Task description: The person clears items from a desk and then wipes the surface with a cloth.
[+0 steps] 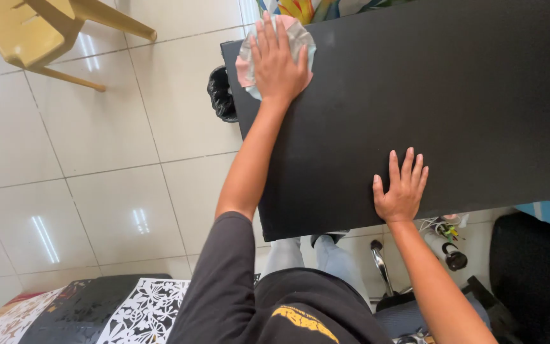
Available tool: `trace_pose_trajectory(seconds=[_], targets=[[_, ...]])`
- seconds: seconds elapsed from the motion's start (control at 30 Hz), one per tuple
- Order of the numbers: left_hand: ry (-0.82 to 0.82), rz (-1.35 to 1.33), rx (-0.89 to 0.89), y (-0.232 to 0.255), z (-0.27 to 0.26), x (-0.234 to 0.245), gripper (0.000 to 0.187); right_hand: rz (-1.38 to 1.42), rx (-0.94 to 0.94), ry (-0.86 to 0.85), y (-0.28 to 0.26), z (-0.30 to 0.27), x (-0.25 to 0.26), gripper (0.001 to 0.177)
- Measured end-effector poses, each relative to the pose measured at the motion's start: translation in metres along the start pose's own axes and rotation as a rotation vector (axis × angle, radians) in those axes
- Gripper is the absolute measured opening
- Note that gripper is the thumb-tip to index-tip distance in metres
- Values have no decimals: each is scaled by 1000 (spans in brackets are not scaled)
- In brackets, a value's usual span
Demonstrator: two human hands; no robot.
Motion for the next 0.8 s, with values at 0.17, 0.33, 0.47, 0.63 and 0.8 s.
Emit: trace_pose_trajectory(seconds=[0.17, 0.33, 0.47, 0.63, 0.8], targets=[[-73, -132, -44, 51, -94, 52, 81, 0, -3, -2, 0, -1, -1, 66], [-293, -189, -199, 64, -291, 108, 77, 5, 1, 9, 1, 1, -1, 66], [-387, -132, -153, 35, -353, 125, 74, 12, -4, 1, 0, 2, 3, 66], [-321, -87, -124, 15, -240, 104, 76, 5, -1, -1, 4, 4, -3, 67], [-84, -75, -192, 16, -85, 45, 74, 11, -5, -18, 5, 2, -1, 67]])
Point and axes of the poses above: each hand's wrist, its own z-axis towards the middle knuckle, its own x-axis out of the back of the hand, y = z × x, the point moved 2 cm from there along z, towards the middle knuckle, and after that the axes turned 4 degrees about y, right-handed, at the moved point
